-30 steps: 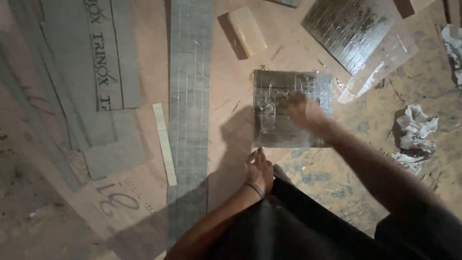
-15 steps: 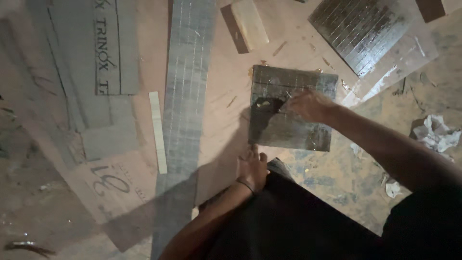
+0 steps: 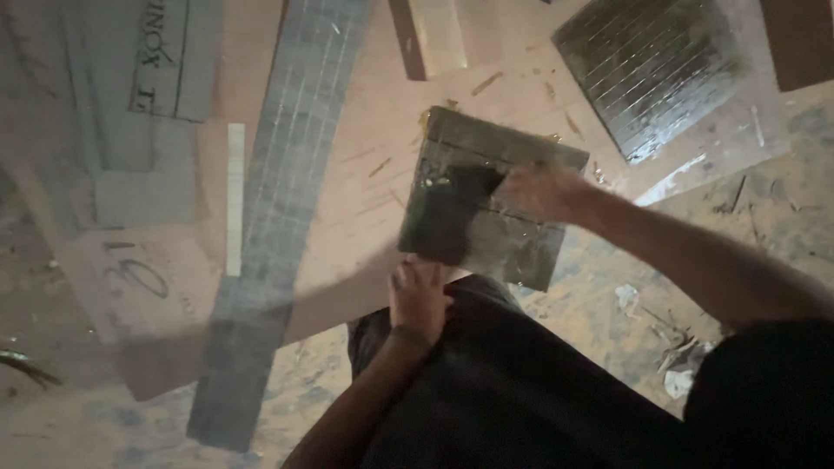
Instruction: The person applies adhesive from a bottle onto boards and spreads it evenly using a small handheld tool, then mounts additional boards onto the adhesive-covered surfaces.
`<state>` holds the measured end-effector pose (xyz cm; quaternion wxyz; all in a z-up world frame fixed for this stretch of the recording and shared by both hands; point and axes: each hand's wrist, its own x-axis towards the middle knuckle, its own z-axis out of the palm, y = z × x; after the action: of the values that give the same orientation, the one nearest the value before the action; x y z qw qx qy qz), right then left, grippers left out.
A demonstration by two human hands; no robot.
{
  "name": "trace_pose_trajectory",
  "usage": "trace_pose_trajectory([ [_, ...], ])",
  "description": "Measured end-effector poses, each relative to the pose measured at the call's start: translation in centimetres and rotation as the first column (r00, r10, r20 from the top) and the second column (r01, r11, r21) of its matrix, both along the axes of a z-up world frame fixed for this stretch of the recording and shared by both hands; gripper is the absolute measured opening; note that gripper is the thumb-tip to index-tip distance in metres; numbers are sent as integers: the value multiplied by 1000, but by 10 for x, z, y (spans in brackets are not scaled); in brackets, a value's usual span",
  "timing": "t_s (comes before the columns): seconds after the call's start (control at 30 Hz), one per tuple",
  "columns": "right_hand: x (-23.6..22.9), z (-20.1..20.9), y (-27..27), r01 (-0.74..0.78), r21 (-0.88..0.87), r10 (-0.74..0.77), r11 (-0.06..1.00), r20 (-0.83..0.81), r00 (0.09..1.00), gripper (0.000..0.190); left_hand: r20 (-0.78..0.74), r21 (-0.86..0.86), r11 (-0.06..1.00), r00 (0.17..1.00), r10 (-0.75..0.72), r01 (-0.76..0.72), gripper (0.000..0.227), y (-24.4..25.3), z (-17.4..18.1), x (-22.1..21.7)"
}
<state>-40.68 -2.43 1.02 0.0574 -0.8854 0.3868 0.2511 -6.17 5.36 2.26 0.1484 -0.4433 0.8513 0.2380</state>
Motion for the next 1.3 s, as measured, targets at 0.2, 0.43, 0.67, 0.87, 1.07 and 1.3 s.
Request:
trace_pose_trajectory([
  [0.2, -44, 34, 42, 181, 227, -171, 957, -64, 983, 40, -4, 14, 998, 998, 55, -55, 76, 1, 16, -5],
  [0.43, -74, 23, 26, -451, -622, 324, 641, -313, 893, 51, 25, 52, 986, 987, 156, -157, 84, 3, 24, -12],
  [0.67, -74, 47, 9, -53, -108, 71, 993, 166, 983, 68, 130, 88, 988, 985, 115, -127, 78, -1, 30, -18],
  [0.87, -45, 47, -37, -281, -87, 278, 956, -42, 960, 42, 188, 99, 986, 975, 115, -135, 78, -6, 35, -21],
  [1.07, -59, 78, -26, -154, 43, 153, 987, 40, 987, 33, 220, 121, 980, 967, 132, -161, 76, -5, 41, -23],
  [1.3, -48, 52, -60, -192, 74, 204, 979, -245, 948, 22, 200, 89, 985, 971, 129, -149, 78, -10, 32, -26],
])
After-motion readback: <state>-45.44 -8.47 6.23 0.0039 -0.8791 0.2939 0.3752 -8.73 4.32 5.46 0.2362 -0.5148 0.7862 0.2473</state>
